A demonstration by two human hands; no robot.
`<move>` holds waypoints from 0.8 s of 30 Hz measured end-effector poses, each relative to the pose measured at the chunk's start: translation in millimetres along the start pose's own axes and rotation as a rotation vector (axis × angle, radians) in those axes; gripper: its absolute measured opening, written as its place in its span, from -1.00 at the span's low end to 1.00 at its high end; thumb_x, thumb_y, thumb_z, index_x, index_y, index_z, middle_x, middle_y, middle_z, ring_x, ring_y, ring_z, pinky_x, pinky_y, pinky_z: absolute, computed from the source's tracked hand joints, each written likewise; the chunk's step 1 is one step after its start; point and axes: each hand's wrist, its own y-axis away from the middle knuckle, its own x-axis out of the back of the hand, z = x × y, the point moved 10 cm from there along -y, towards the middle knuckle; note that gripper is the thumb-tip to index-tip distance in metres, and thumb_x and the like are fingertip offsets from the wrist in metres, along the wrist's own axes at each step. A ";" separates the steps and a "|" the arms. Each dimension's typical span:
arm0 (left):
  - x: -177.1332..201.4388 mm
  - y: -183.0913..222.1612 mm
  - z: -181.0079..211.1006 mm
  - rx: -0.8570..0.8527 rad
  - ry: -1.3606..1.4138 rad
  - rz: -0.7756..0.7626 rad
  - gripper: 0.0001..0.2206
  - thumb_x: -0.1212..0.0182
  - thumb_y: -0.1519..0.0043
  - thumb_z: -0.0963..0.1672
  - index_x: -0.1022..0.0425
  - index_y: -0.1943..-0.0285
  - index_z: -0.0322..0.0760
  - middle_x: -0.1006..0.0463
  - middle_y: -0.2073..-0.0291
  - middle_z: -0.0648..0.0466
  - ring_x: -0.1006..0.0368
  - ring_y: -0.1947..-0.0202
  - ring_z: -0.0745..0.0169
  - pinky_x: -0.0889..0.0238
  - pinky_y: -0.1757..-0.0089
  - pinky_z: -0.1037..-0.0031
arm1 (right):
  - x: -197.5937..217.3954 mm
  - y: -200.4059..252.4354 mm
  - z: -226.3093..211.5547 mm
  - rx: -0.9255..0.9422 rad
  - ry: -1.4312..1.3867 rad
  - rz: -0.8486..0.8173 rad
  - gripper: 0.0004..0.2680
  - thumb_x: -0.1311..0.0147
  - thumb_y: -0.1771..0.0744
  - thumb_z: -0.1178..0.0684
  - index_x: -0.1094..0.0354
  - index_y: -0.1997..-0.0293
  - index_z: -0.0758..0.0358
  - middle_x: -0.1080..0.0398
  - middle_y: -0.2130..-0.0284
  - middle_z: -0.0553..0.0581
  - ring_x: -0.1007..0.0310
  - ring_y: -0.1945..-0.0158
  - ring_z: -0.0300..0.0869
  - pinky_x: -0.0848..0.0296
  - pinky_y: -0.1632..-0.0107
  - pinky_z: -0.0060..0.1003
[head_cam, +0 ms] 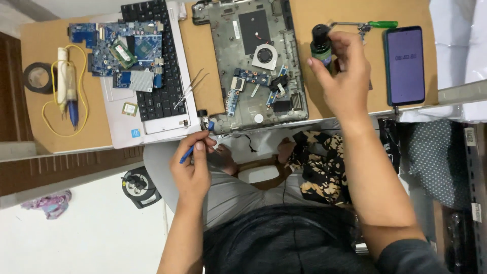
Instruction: Cleaning a laptop daughterboard and chassis using a brush and cleaning solution.
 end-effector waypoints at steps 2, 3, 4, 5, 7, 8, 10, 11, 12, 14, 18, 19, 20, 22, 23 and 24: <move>1.7 1.6 -3.1 0.021 0.020 -0.003 -0.78 0.01 -0.44 -0.13 -0.51 -0.05 -0.38 -0.59 0.30 -0.01 -0.49 0.27 0.27 -0.42 0.17 0.51 | -15.9 3.2 -21.1 0.132 0.204 -0.237 -0.70 -0.32 -0.35 0.30 -0.30 -0.17 0.49 -0.43 -0.01 0.40 -0.45 -0.09 0.16 -0.46 -0.21 0.00; 2.2 2.4 -3.5 0.025 0.021 0.001 -0.78 0.01 -0.44 -0.13 -0.51 -0.05 -0.38 -0.59 0.30 -0.01 -0.49 0.27 0.27 -0.42 0.17 0.51 | -16.6 6.3 -22.2 0.133 0.203 -0.243 -0.70 -0.32 -0.35 0.30 -0.30 -0.17 0.49 -0.43 -0.01 0.40 -0.45 -0.09 0.16 -0.46 -0.21 0.00; 1.6 2.7 -3.3 0.023 0.015 0.000 -0.78 0.01 -0.44 -0.14 -0.51 -0.05 -0.39 -0.59 0.30 0.00 -0.50 0.28 0.28 -0.42 0.15 0.51 | -24.2 11.1 -23.3 0.148 0.244 -0.325 -0.68 -0.32 -0.34 0.27 -0.34 -0.21 0.45 -0.39 0.00 0.34 -0.41 -0.09 0.13 -0.39 -0.24 0.03; 0.9 3.0 -2.8 0.021 0.009 -0.001 -0.79 0.01 -0.43 -0.15 -0.52 -0.05 -0.39 -0.59 0.31 0.00 -0.50 0.29 0.29 -0.41 0.14 0.51 | -31.3 16.6 -24.2 0.164 0.285 -0.408 -0.65 -0.32 -0.32 0.23 -0.39 -0.25 0.40 -0.34 0.01 0.28 -0.37 -0.09 0.10 -0.32 -0.28 0.06; -0.4 1.1 -0.7 -0.037 0.018 0.020 -0.80 0.01 -0.42 -0.18 -0.54 0.00 -0.42 -0.60 0.38 -0.04 -0.50 0.38 0.25 -0.41 0.20 0.43 | -37.6 23.6 -12.7 0.171 0.359 -0.377 -0.66 -0.37 -0.29 0.19 -0.47 -0.21 0.25 -0.38 0.04 0.19 -0.44 -0.03 0.09 -0.40 -0.17 0.01; 0.3 0.4 3.9 -0.095 0.022 0.036 -0.80 0.02 -0.41 -0.22 -0.56 0.04 -0.44 -0.61 0.46 -0.09 -0.50 0.47 0.21 -0.41 0.26 0.35 | -39.4 26.6 -7.0 0.176 0.428 -0.340 -0.66 -0.43 -0.27 0.15 -0.55 -0.16 0.10 -0.42 0.08 0.09 -0.51 0.02 0.08 -0.47 -0.06 -0.04; -1.7 1.0 5.8 -0.091 0.024 0.028 -0.80 0.01 -0.40 -0.22 -0.57 0.05 -0.43 -0.62 0.46 -0.09 -0.50 0.47 0.20 -0.41 0.27 0.35 | -45.2 28.0 -7.1 0.207 0.466 -0.352 -0.67 -0.42 -0.27 0.14 -0.55 -0.15 0.11 -0.41 0.10 0.10 -0.51 0.05 0.08 -0.48 -0.04 -0.04; -3.6 0.8 6.7 -0.088 0.026 0.017 -0.81 0.00 -0.40 -0.22 -0.57 0.06 -0.42 -0.62 0.46 -0.09 -0.49 0.48 0.20 -0.42 0.28 0.35 | -48.8 28.9 -7.7 0.236 0.506 -0.360 -0.68 -0.42 -0.26 0.14 -0.55 -0.14 0.12 -0.41 0.11 0.10 -0.50 0.07 0.07 -0.48 -0.02 -0.04; -3.1 1.3 5.1 -0.088 0.023 0.018 -0.81 0.00 -0.40 -0.22 -0.57 0.06 -0.42 -0.62 0.46 -0.09 -0.49 0.48 0.20 -0.42 0.28 0.35 | -49.2 27.0 -10.7 0.236 0.503 -0.360 -0.68 -0.42 -0.26 0.14 -0.55 -0.14 0.12 -0.41 0.11 0.10 -0.50 0.07 0.07 -0.48 -0.02 -0.04; -3.9 2.7 0.9 -0.085 0.038 0.010 -0.81 -0.02 -0.39 -0.21 -0.59 0.05 -0.40 -0.63 0.46 -0.06 -0.51 0.48 0.22 -0.43 0.27 0.38 | -50.8 25.1 -19.7 0.287 0.532 -0.365 -0.70 -0.40 -0.26 0.16 -0.57 -0.11 0.18 -0.40 0.13 0.14 -0.50 0.07 0.11 -0.48 -0.01 -0.06; -4.1 10.2 -2.9 0.047 0.012 -0.026 -0.79 0.00 -0.43 -0.13 -0.53 -0.02 -0.34 -0.61 0.30 0.02 -0.49 0.32 0.33 -0.40 0.16 0.53 | -63.7 24.4 -14.0 0.264 0.542 -0.490 -0.67 -0.32 -0.34 0.13 -0.48 -0.26 0.28 -0.34 0.07 0.24 -0.33 -0.04 0.16 -0.38 -0.03 0.05; -3.5 10.8 -2.4 0.038 0.011 -0.022 -0.79 0.00 -0.43 -0.13 -0.54 -0.02 -0.34 -0.60 0.30 0.02 -0.49 0.32 0.33 -0.41 0.16 0.52 | -63.0 23.3 -13.2 0.248 0.513 -0.484 -0.67 -0.32 -0.34 0.14 -0.47 -0.26 0.29 -0.33 0.07 0.24 -0.31 -0.03 0.16 -0.36 -0.03 0.03; -2.3 11.8 -1.7 0.030 0.008 -0.017 -0.79 0.00 -0.43 -0.14 -0.54 -0.02 -0.35 -0.60 0.30 0.03 -0.49 0.32 0.32 -0.42 0.15 0.52 | -63.0 22.3 -12.6 0.233 0.483 -0.479 -0.66 -0.32 -0.34 0.16 -0.46 -0.27 0.31 -0.31 0.07 0.24 -0.30 -0.02 0.17 -0.35 -0.04 0.00; -1.5 14.1 -4.9 0.051 0.013 -0.016 -0.78 -0.01 -0.42 -0.13 -0.54 -0.03 -0.33 -0.61 0.30 0.02 -0.50 0.31 0.33 -0.41 0.14 0.52 | -56.8 18.4 -17.7 0.150 0.393 -0.445 -0.68 -0.28 -0.35 0.18 -0.43 -0.25 0.35 -0.33 0.06 0.23 -0.32 -0.05 0.13 -0.35 -0.08 -0.02; -1.4 15.0 -7.5 0.070 0.020 -0.016 -0.78 -0.01 -0.42 -0.12 -0.55 -0.04 -0.32 -0.62 0.30 0.02 -0.51 0.31 0.34 -0.41 0.13 0.53 | -51.6 15.1 -17.3 0.068 0.305 -0.409 -0.70 -0.25 -0.36 0.21 -0.40 -0.24 0.40 -0.35 0.04 0.22 -0.34 -0.09 0.08 -0.34 -0.13 -0.03; -1.0 15.9 -7.7 0.072 0.018 -0.014 -0.78 -0.01 -0.42 -0.12 -0.55 -0.04 -0.32 -0.62 0.30 0.02 -0.51 0.31 0.34 -0.41 0.13 0.53 | -50.6 17.0 -13.2 0.067 0.303 -0.411 -0.70 -0.25 -0.36 0.21 -0.40 -0.24 0.40 -0.35 0.04 0.22 -0.34 -0.09 0.08 -0.34 -0.13 -0.03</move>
